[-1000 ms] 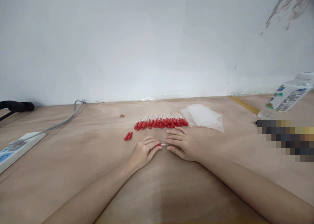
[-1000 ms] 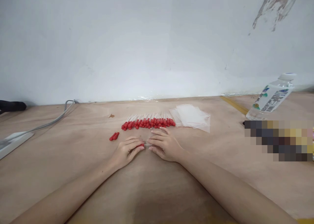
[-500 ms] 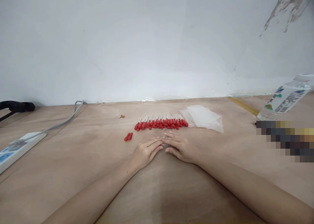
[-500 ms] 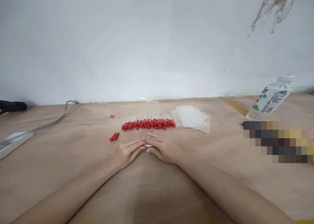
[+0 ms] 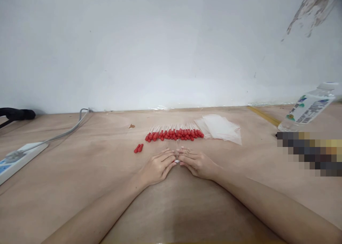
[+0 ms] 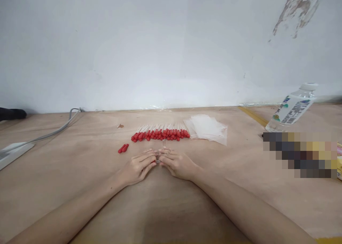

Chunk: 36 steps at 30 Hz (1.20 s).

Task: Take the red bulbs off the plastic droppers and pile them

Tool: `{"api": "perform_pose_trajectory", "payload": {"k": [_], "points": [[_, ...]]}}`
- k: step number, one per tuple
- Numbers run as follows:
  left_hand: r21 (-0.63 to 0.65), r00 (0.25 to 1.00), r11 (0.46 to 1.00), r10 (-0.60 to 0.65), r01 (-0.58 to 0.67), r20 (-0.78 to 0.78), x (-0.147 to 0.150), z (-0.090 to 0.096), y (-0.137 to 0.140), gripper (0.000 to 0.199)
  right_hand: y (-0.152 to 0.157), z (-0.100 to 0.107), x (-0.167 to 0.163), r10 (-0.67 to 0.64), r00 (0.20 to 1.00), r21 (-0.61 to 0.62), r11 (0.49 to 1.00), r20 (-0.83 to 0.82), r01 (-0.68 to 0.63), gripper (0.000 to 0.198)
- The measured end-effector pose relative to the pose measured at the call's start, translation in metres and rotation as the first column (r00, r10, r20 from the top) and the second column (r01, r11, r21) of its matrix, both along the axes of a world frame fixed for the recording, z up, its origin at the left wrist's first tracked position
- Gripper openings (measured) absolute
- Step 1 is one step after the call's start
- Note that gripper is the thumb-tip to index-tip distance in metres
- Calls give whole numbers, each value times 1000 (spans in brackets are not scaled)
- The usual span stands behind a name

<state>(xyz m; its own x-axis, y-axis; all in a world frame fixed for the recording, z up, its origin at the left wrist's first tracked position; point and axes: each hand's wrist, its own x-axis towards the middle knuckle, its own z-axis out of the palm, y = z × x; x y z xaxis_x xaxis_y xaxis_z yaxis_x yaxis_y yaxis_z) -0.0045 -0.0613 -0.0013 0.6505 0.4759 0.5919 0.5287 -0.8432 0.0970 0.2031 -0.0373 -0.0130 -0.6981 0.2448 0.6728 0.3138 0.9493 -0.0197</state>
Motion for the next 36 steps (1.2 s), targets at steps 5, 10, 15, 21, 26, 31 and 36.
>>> {"api": "perform_pose_trajectory", "payload": {"k": [5, 10, 15, 21, 26, 31, 36], "points": [[-66, 1000, 998, -4, 3, -14, 0, 1, -2, 21, -1, -1, 1, 6, 1000, 25, 1000, 0, -6, 23], [-65, 999, 998, 2, -5, -49, -1, 1, -4, 20, -2, -1, 3, 1, 1000, 71, 997, 3, -1, 24], [-93, 999, 996, -16, 11, -45, -4, 2, -5, 19, -2, -1, 6, -14, 1000, 104, 994, 21, 12, 27], [-98, 999, 995, -31, 29, -28, -5, 1, -4, 18, -5, -1, 7, 15, 1000, 124, 992, -6, -14, 32], [-38, 999, 999, -33, 33, 16, -13, 0, -3, 16, 0, -3, 15, 50, 998, 108, 993, -25, -47, 34], [57, 980, 991, 111, -121, 166, -32, 8, 1, 15, 7, 13, 29, -231, 964, 22, 972, -131, 236, 28], [-138, 832, 865, 502, -482, 238, -55, 27, 23, 23, 0, 30, 25, -499, 867, -35, 866, -8, 498, 24]]}}
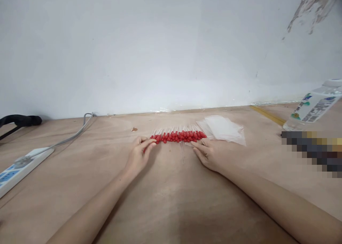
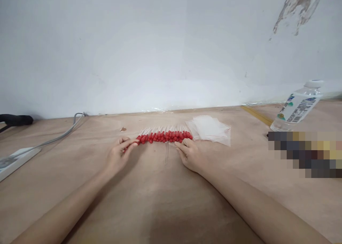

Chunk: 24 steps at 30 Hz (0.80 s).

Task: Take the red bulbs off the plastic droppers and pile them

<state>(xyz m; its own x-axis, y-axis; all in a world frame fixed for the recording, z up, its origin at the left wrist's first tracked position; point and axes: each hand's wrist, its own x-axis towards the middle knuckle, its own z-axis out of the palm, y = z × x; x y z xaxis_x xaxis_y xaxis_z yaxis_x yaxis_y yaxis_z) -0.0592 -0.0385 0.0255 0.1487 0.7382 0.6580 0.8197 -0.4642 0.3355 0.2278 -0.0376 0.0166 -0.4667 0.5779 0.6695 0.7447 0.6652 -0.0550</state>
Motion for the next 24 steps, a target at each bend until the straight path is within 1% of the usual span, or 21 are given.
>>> {"api": "perform_pose_trajectory", "payload": {"k": [2, 3, 4, 7, 8, 10, 13, 15, 19, 24], "points": [[-147, 992, 982, 122, -116, 29, -15, 9, 12, 28, 2, -4, -4, -9, 1000, -26, 1000, 11, 9, 26], [-229, 986, 962, 165, -151, 40, -23, 13, 16, 28, 5, -8, -6, -6, 1000, -37, 999, -4, 6, 26], [-329, 979, 928, 201, -174, 47, -30, 18, 19, 29, 8, -13, -8, -3, 1000, -47, 999, -28, 1, 26], [-583, 957, 793, 276, -175, 89, -45, 32, 20, 33, 18, -25, -12, 24, 996, -83, 996, -82, -31, 20], [-640, 948, 752, 296, -156, 117, -48, 36, 18, 35, 20, -27, -14, 33, 996, -87, 995, -87, -41, 18], [-718, 929, 689, 325, -103, 178, -49, 41, 13, 40, 21, -29, -16, 42, 996, -76, 996, -84, -48, 17], [-780, 909, 624, 352, -49, 224, -47, 41, 11, 44, 22, -31, -19, 36, 999, -52, 998, -41, -38, 18], [-795, 899, 604, 374, -50, 227, -45, 36, 13, 46, 23, -34, -22, 40, 999, -36, 999, -10, -41, 20], [-797, 891, 599, 399, -76, 216, -45, 26, 18, 49, 22, -35, -25, 76, 997, -36, 997, 26, -75, 22], [-807, 897, 586, 393, -77, 200, -47, 24, 18, 51, 13, -27, -28, 130, 991, -171, 978, 25, -124, 20]]}}
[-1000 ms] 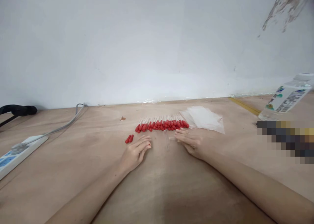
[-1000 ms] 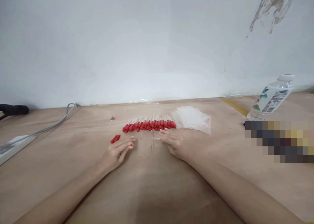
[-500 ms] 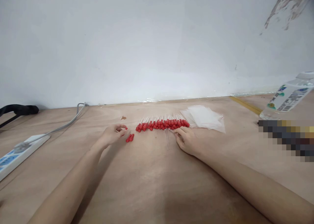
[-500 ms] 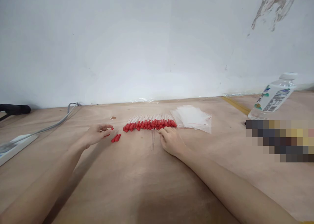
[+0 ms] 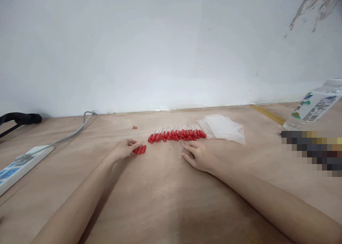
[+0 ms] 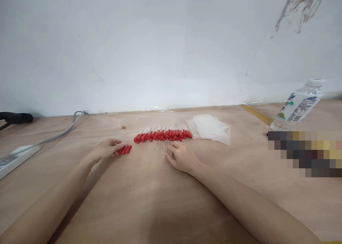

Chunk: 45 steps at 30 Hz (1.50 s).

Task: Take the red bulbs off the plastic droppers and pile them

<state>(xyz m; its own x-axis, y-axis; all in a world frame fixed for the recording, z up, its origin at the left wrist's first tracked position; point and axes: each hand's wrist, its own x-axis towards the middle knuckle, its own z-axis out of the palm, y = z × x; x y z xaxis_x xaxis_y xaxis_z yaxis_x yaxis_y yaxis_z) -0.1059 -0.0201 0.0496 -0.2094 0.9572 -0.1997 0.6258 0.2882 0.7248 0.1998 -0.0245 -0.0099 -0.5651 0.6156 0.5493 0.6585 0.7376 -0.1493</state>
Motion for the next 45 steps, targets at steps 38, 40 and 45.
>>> {"api": "perform_pose_trajectory", "payload": {"k": [38, 40, 45], "points": [[790, 937, 550, 35, 273, -348, 63, -37, 10, 27, -12, 16, 20, 58, 993, 130, 991, -100, -45, 18], [752, 982, 638, -36, 164, -184, 67, -40, -1, 32, -10, 12, 20, 73, 980, 155, 987, -183, -45, 17], [634, 943, 732, -332, 248, 14, 80, -52, -27, 34, -9, 11, 22, 128, 961, 240, 968, -244, -68, 44]]}}
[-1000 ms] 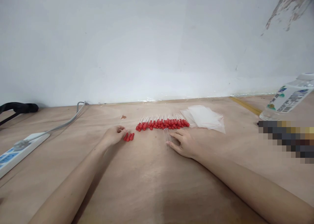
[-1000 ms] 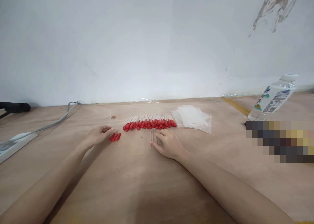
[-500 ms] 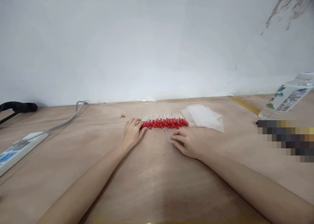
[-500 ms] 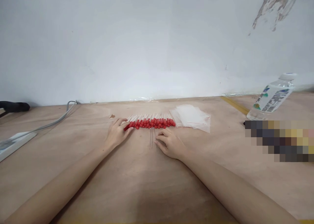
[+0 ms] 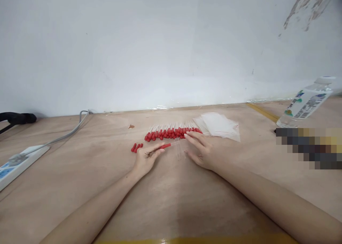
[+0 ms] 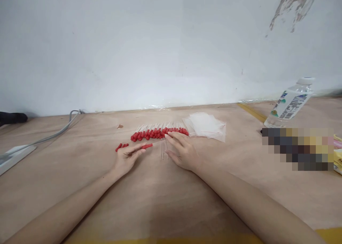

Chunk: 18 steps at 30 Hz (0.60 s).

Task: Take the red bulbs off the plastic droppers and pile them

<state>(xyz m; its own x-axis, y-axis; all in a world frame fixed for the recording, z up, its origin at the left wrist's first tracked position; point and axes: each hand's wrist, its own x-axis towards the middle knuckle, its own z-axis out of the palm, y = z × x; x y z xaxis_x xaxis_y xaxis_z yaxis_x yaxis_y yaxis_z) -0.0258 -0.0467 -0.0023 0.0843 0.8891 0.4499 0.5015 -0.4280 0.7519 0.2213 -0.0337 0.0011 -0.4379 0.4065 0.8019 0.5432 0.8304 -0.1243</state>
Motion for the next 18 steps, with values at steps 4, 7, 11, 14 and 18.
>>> {"api": "perform_pose_trajectory", "payload": {"k": [4, 7, 11, 14, 18], "points": [[-41, 986, 986, -165, 163, -39, 5, -5, -5, 29, 1, -3, -1, 76, 978, -3, 997, 194, -77, 41], [-59, 972, 974, -222, 218, -77, 4, -7, -5, 25, 2, -8, -3, 86, 969, -25, 996, 230, -82, 29], [-57, 953, 960, -280, 276, -115, 4, -4, -7, 23, 2, -10, -6, 94, 969, -34, 995, 227, -89, 22], [76, 928, 946, -289, 314, -233, 9, 3, -11, 31, 2, -10, -6, 97, 972, -33, 995, 216, -92, 20], [228, 888, 912, -233, 341, -395, 22, 7, -10, 40, 2, -11, -6, 97, 972, -15, 995, 214, -96, 18]]}}
